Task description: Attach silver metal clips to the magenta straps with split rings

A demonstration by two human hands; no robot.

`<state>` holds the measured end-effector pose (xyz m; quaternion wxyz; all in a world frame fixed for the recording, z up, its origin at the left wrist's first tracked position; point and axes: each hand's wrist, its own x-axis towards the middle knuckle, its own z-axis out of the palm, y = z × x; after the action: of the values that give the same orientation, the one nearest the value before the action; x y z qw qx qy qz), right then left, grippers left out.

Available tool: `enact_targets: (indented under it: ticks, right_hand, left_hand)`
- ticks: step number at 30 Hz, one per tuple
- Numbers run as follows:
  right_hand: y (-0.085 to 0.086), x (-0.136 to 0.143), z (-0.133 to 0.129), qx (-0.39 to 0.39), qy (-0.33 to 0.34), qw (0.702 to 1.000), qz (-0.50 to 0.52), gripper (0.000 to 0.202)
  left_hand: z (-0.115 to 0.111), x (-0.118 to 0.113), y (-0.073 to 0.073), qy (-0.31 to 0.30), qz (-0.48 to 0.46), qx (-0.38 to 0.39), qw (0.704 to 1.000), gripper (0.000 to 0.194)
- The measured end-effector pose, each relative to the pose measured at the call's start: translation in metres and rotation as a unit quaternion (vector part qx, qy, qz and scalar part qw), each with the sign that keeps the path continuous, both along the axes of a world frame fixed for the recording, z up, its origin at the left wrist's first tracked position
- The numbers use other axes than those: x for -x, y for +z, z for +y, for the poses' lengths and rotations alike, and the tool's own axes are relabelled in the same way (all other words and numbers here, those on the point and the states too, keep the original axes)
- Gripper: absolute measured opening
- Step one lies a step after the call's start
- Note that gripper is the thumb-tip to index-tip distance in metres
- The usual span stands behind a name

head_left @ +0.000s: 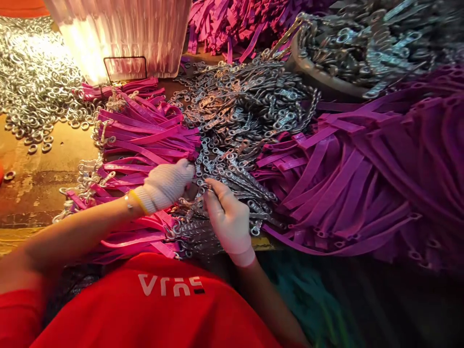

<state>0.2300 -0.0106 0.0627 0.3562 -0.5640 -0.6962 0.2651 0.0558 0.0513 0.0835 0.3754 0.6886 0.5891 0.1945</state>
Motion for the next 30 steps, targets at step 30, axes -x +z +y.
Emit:
enact_targets:
  ticks: [30]
  right_hand:
    - [0.030, 0.057, -0.004, 0.081, 0.268, 0.887, -0.368, 0.025]
  left_hand:
    - [-0.102, 0.066, -0.013, 0.031, -0.122, 0.027, 0.992, 0.027]
